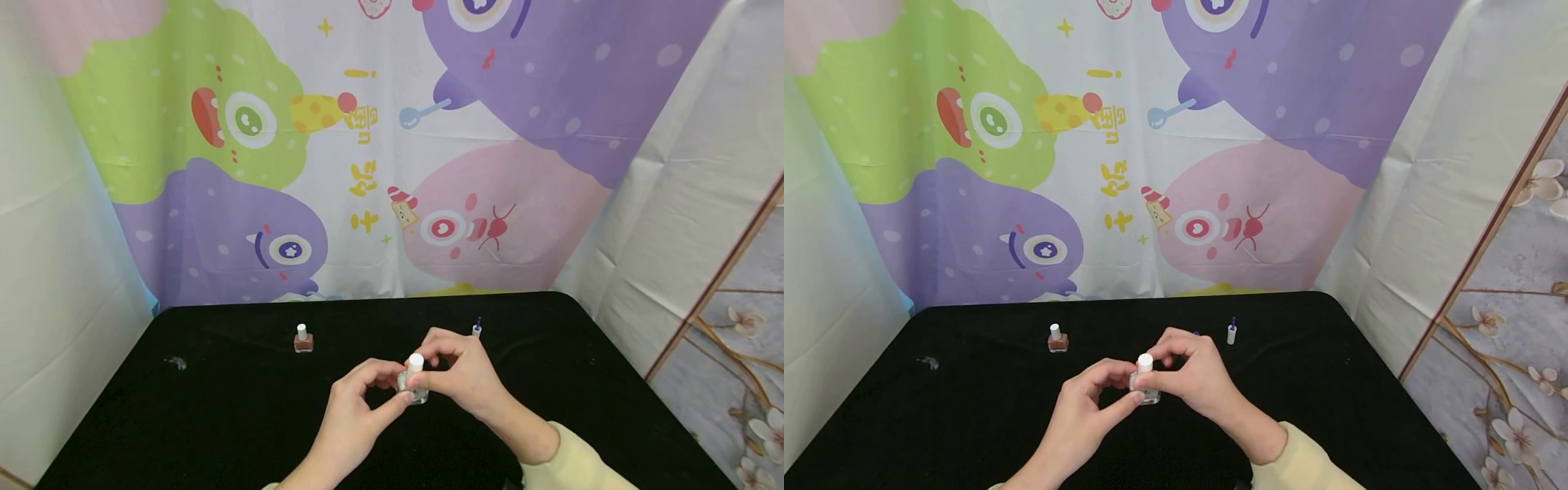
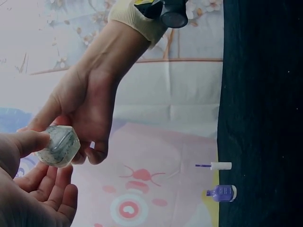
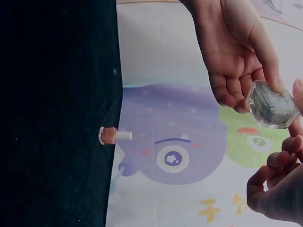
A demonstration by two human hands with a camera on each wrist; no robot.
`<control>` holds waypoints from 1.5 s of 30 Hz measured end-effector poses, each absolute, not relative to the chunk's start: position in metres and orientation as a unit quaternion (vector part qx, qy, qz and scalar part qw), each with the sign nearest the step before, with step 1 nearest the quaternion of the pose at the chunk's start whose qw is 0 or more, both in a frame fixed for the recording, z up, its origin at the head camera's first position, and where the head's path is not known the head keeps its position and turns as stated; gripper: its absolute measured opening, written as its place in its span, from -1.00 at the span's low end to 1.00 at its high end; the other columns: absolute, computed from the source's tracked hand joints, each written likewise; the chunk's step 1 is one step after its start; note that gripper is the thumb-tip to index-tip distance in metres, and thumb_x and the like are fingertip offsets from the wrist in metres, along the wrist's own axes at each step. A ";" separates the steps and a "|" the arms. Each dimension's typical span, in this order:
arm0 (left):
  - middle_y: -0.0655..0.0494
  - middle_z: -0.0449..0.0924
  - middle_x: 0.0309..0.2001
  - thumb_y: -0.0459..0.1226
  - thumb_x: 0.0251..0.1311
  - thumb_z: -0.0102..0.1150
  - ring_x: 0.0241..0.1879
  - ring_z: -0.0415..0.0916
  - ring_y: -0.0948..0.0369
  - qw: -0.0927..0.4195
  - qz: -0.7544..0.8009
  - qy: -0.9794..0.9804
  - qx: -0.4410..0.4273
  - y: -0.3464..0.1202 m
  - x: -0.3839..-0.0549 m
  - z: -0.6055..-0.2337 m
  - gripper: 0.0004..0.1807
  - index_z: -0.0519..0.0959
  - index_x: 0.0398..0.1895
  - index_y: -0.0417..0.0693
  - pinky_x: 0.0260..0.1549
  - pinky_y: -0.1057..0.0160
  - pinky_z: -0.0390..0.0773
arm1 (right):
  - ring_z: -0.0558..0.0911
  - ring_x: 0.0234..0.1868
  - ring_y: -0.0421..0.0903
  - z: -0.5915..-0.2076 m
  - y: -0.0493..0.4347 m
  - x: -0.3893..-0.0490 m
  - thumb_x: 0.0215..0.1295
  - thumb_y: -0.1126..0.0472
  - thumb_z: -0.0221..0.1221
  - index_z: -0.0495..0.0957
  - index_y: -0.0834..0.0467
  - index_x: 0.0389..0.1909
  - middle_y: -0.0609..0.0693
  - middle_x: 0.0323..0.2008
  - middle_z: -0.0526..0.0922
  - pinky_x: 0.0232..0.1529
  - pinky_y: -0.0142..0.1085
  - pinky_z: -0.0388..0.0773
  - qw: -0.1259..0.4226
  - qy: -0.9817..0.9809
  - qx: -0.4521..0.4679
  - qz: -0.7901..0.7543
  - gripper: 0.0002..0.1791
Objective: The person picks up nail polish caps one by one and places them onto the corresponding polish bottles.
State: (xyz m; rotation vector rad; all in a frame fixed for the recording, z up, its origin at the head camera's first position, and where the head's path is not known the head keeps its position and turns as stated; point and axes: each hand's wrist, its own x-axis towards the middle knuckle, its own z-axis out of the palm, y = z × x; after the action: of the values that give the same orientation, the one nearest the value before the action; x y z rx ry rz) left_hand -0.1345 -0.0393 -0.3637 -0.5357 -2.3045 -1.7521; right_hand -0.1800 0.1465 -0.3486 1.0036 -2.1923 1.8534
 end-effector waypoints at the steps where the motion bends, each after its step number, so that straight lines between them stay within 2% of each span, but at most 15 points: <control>1: 0.39 0.60 -0.22 -0.20 0.02 0.37 -0.22 0.53 0.30 0.098 -0.592 -0.779 -0.181 -0.039 -0.134 -0.364 -0.76 0.59 -0.23 0.27 -0.13 0.32 0.52 | 0.38 -0.45 -0.16 -0.349 0.146 -0.180 -0.06 0.29 0.41 0.64 0.15 -0.47 0.11 -0.51 0.44 -0.51 -0.44 0.34 0.054 -0.722 0.328 0.606 -0.86; 6: 0.39 0.60 -0.23 -0.19 0.02 0.37 -0.22 0.53 0.30 0.100 -0.592 -0.778 -0.184 -0.039 -0.134 -0.364 -0.77 0.59 -0.23 0.27 -0.12 0.32 0.51 | 0.35 -0.47 -0.11 -0.348 0.145 -0.178 -0.08 0.28 0.42 0.59 0.11 -0.52 0.13 -0.53 0.37 -0.52 -0.44 0.32 0.060 -0.729 0.321 0.601 -0.83; 10: 0.39 0.60 -0.23 -0.18 0.04 0.36 -0.21 0.53 0.30 0.096 -0.591 -0.780 -0.183 -0.039 -0.134 -0.363 -0.78 0.60 -0.23 0.28 -0.12 0.32 0.51 | 0.35 -0.43 -0.07 -0.349 0.145 -0.179 -0.01 0.29 0.38 0.53 0.12 -0.48 0.11 -0.50 0.33 -0.43 -0.41 0.36 0.039 -0.720 0.332 0.608 -0.82; 15: 0.38 0.60 -0.22 -0.19 0.05 0.35 -0.21 0.52 0.30 0.092 -0.590 -0.782 -0.176 -0.040 -0.134 -0.363 -0.78 0.60 -0.22 0.27 -0.12 0.31 0.51 | 0.40 -0.34 -0.14 -0.350 0.148 -0.184 0.16 0.30 0.25 0.54 0.20 -0.22 -0.02 -0.38 0.39 -0.28 -0.33 0.44 -0.004 -0.699 0.376 0.608 -0.83; 19: 0.38 0.60 -0.23 -0.21 0.05 0.35 -0.21 0.52 0.30 0.091 -0.588 -0.785 -0.175 -0.041 -0.134 -0.362 -0.78 0.60 -0.22 0.25 -0.12 0.31 0.51 | 0.46 -0.24 -0.18 -0.350 0.153 -0.189 0.31 0.29 0.10 0.51 0.26 0.02 0.03 -0.22 0.46 -0.24 -0.34 0.51 -0.058 -0.671 0.415 0.612 -0.72; 21: 0.37 0.60 -0.23 -0.21 0.05 0.35 -0.21 0.52 0.30 0.089 -0.589 -0.784 -0.178 -0.042 -0.134 -0.362 -0.78 0.60 -0.22 0.24 -0.12 0.31 0.52 | 0.48 -0.20 -0.16 -0.350 0.155 -0.191 0.36 0.30 0.04 0.50 0.28 0.05 0.08 -0.18 0.46 -0.23 -0.33 0.53 -0.074 -0.660 0.436 0.608 -0.71; 27: 0.37 0.61 -0.19 -0.20 0.05 0.35 -0.20 0.52 0.30 0.083 -0.587 -0.785 -0.183 -0.044 -0.133 -0.362 -0.79 0.60 -0.22 0.22 -0.11 0.32 0.51 | 0.45 -0.12 -0.11 -0.350 0.159 -0.195 0.39 0.34 -0.03 0.53 0.27 0.02 0.09 -0.18 0.45 -0.13 -0.25 0.51 -0.092 -0.646 0.490 0.579 -0.73; 32: 0.38 0.61 -0.19 -0.19 0.05 0.35 -0.19 0.52 0.29 0.083 -0.585 -0.785 -0.189 -0.044 -0.134 -0.363 -0.76 0.60 -0.18 0.23 -0.10 0.31 0.51 | 0.44 -0.13 -0.12 -0.350 0.160 -0.196 0.39 0.35 -0.03 0.55 0.21 -0.02 0.07 -0.19 0.46 -0.14 -0.25 0.51 -0.091 -0.648 0.499 0.569 -0.75; 37: 0.37 0.61 -0.21 -0.17 0.05 0.34 -0.19 0.53 0.27 0.084 -0.584 -0.784 -0.192 -0.044 -0.134 -0.363 -0.76 0.60 -0.18 0.23 -0.11 0.31 0.51 | 0.47 -0.18 -0.15 -0.350 0.159 -0.197 0.36 0.34 0.01 0.56 0.24 -0.10 0.06 -0.24 0.46 -0.20 -0.28 0.53 -0.068 -0.644 0.506 0.569 -0.80; 45: 0.37 0.61 -0.22 -0.17 0.03 0.36 -0.21 0.54 0.24 0.094 -0.584 -0.782 -0.196 -0.042 -0.133 -0.364 -0.77 0.60 -0.21 0.23 -0.13 0.31 0.52 | 0.48 -0.30 -0.19 -0.353 0.155 -0.195 0.26 0.33 0.15 0.51 0.24 -0.35 0.00 -0.32 0.45 -0.31 -0.33 0.53 -0.020 -0.649 0.491 0.581 -0.96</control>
State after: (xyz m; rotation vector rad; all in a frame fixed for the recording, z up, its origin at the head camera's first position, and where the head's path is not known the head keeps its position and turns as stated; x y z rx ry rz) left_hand -0.1335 -0.0423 -0.3637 -0.5805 -2.3208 -1.7318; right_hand -0.1947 0.1549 -0.3527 1.5615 -2.0658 1.8488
